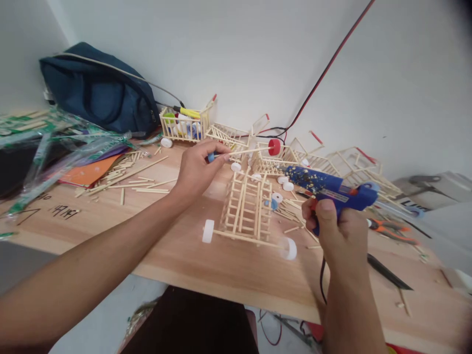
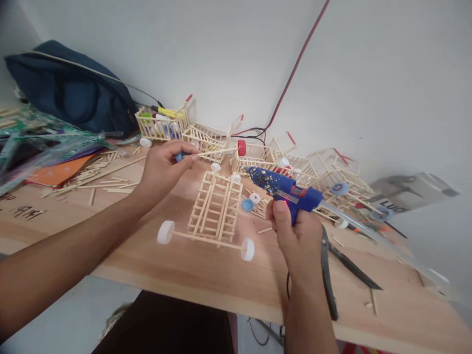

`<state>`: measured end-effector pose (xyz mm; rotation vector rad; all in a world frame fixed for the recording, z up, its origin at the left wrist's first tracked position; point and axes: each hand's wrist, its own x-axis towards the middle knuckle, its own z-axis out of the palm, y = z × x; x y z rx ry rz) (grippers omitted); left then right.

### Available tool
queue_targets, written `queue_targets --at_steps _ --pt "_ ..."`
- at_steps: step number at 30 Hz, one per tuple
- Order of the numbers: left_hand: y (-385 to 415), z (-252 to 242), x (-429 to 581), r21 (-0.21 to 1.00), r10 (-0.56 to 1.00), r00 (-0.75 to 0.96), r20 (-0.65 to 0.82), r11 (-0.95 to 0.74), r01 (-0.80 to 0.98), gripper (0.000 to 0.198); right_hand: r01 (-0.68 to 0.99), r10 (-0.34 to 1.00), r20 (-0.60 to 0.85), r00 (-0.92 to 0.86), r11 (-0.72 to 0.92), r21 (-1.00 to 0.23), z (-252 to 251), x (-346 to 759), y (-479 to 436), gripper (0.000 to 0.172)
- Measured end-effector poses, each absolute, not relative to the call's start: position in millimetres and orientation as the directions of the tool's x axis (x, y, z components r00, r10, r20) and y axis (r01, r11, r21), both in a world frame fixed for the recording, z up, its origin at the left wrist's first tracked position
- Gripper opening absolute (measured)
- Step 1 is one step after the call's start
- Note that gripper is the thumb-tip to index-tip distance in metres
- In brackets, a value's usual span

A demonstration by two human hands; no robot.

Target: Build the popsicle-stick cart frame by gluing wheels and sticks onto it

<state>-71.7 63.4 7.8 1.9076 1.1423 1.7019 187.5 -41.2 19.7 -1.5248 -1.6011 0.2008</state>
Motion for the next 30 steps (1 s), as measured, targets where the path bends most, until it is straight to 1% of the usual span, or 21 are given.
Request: queue_targets --at_steps 3,8,13,16,23,30 --pt "63.6 7.8 -72.1 0.705 0.743 -0.037 0.668 -0.616 0.352 0.008 0.693 0.890 0.398 0.223 0.143 -0.707 18.6 192.5 -46.2 0.051" --pt "63.4 7.4 -71.6 0.715 0.755 -0.037 0.655 -0.603 0.355 0.008 0.766 0.897 0.400 0.190 0.120 -0.632 17.7 194.4 -48.8 0.055" --pt "62.7 7.6 -71.0 0.719 0.761 -0.039 0.648 -0.594 0.360 0.008 0.769 0.910 0.370 0.185 0.100 -0.631 16.1 195.8 -46.0 0.056" --pt "62.8 7.8 -71.1 0.720 0.762 -0.042 0.646 -0.590 0.365 0.008 0.789 0.904 0.382 0.192 0.089 -0.608 15.3 194.8 -45.1 0.058" --pt "63.9 7.4 -71.7 0.716 0.756 -0.046 0.653 -0.596 0.364 0.008 0.866 0.883 0.441 0.162 0.087 -0.493 15.1 192.4 -43.7 0.065" --pt "64.8 6.6 -72.2 0.700 0.736 -0.048 0.676 -0.620 0.356 0.007 0.868 0.872 0.453 0.186 0.071 -0.492 14.0 191.9 -42.2 0.064"
